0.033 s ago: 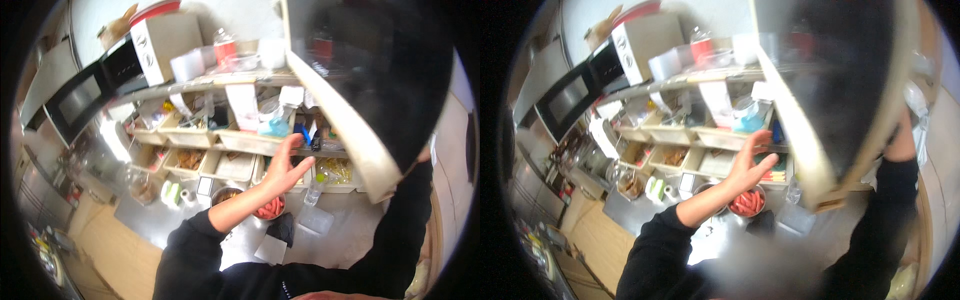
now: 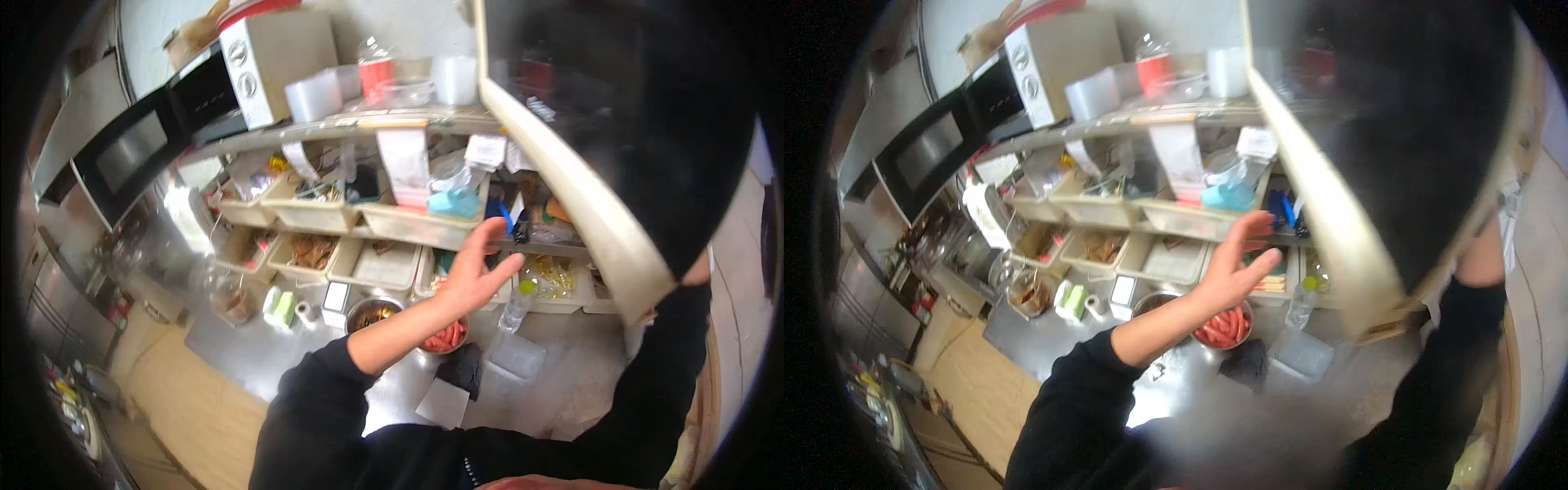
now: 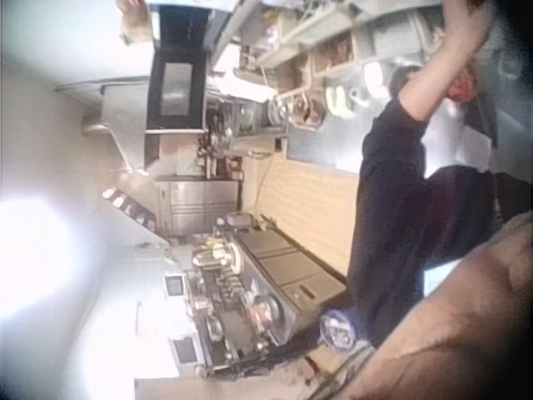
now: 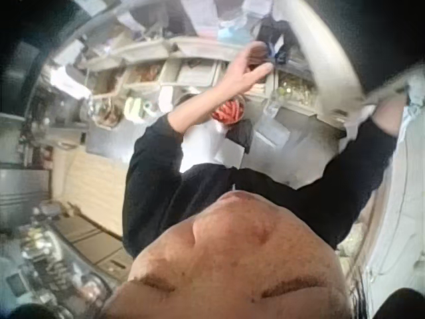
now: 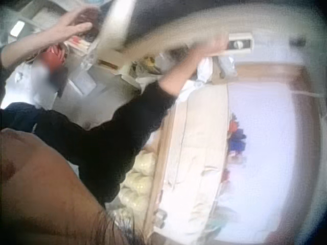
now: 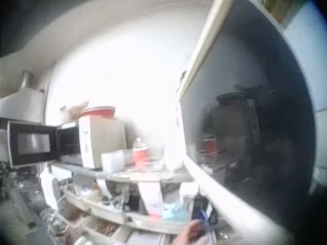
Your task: The person assembles a noodle salad by layering noodles, shredded cucumber, shredded carrots, and bean sprouts into a clear plastic container. They then place the container into a white plastic bag, add a receipt and chopsticks, and tie the bag closed.
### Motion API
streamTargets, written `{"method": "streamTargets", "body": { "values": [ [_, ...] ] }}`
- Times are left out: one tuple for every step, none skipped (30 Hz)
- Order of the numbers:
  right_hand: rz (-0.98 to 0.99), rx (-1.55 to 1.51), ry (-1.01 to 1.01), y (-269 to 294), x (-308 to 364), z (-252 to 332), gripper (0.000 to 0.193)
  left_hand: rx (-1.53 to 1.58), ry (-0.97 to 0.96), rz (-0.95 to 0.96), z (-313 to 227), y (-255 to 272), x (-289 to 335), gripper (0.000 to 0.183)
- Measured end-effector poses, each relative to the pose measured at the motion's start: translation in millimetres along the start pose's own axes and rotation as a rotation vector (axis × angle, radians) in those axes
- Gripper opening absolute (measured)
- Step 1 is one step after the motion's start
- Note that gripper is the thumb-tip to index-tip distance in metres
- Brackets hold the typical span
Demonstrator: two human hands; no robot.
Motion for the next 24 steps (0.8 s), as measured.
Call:
{"method": "streamTargets", "body": {
  "values": [
    [0.030,0.029,-0.063,22.2,32.5,-5.7,0.025,0.086,-0.032,0.044,4.3,-5.5,2.2,0.053],
    [0.066,0.029,-0.145,40.2,65.8,-9.2,0.026,0.230,0.005,0.070,12.0,-10.1,5.3,0.053],
    [0.107,0.001,-0.244,51.9,95.6,-12.3,0.027,0.350,0.038,0.096,18.1,-14.0,9.1,0.054],
    [0.156,-0.049,-0.356,64.0,125.8,-11.7,0.027,0.481,0.073,0.138,23.0,-18.6,15.9,0.059],
    [0.134,-0.055,-0.432,76.4,156.4,-5.2,0.028,0.513,0.048,0.166,24.3,-21.8,21.8,0.064],
    [0.089,0.007,-0.434,84.4,185.5,6.8,0.029,0.593,0.088,0.174,29.8,-23.4,30.3,0.065],
    [0.097,0.166,-0.330,86.6,215.5,29.9,0.029,0.678,0.120,0.183,34.1,-25.3,41.1,0.067],
    [0.049,0.362,-0.182,82.9,247.4,57.7,0.029,0.735,0.142,0.187,38.5,-25.2,54.9,0.067],
    [0.126,0.385,0.024,64.1,280.7,86.9,0.026,0.793,0.157,0.189,43.2,-22.3,69.6,0.067],
    [0.200,0.327,0.146,41.1,308.4,107.6,0.024,0.843,0.205,0.189,49.8,-18.7,86.5,0.067],
    [0.259,0.340,0.241,12.1,339.2,126.3,0.022,0.933,0.188,0.176,54.5,-10.6,103.4,0.065],
    [0.249,0.222,0.204,-16.4,371.6,141.1,0.018,1.013,0.204,0.161,61.2,0.8,122.8,0.064],
    [0.336,-0.078,0.126,-48.0,399.5,152.7,0.017,1.097,0.222,0.147,67.7,14.9,144.0,0.062],
    [0.407,-0.255,0.147,-76.9,423.5,167.1,0.016,0.964,0.310,0.110,77.3,36.4,174.0,0.059],
    [0.561,-0.175,0.060,-105.1,449.3,178.8,0.018,0.869,0.314,0.081,82.7,63.6,206.7,0.056],
    [0.586,-0.221,0.045,-131.6,470.0,191.7,0.020,0.790,0.479,0.026,96.3,87.0,240.1,0.055],
    [0.681,-0.238,0.008,-158.3,490.9,204.2,0.020,0.747,0.523,-0.023,106.3,111.1,271.5,0.055],
    [0.770,-0.276,-0.029,-183.8,509.1,215.3,0.020,0.695,0.591,-0.098,116.4,132.6,306.4,0.056],
    [0.841,-0.371,-0.035,-207.3,525.3,226.9,0.023,0.638,0.620,-0.174,125.2,153.5,341.6,0.056],
    [0.938,-0.464,-0.072,-231.6,543.8,238.3,0.026,0.637,0.669,-0.200,135.6,173.0,375.4,0.057],
    [0.959,-0.511,-0.061,-253.8,560.6,252.0,0.027,0.608,0.687,-0.224,145.5,192.5,405.6,0.058],
    [0.990,-0.556,-0.060,-278.1,577.4,265.0,0.027,0.567,0.724,-0.265,156.3,210.6,434.0,0.058],
    [1.008,-0.614,-0.053,-300.0,592.1,276.4,0.028,0.505,0.733,-0.302,165.3,228.4,458.6,0.059],
    [1.043,-0.632,-0.057,-320.5,605.6,284.9,0.029,0.399,0.753,-0.332,173.9,246.5,479.7,0.059]
  ]
}}
Point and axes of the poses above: each hand's wrist, its own x-axis away from the middle knuckle, its own y-axis out of the back of the hand, z = x × y, the point moved 5 cm from there along -x, towards the middle knuckle, and after that the axes turned 8 degrees about z, right-handed, at the moved point
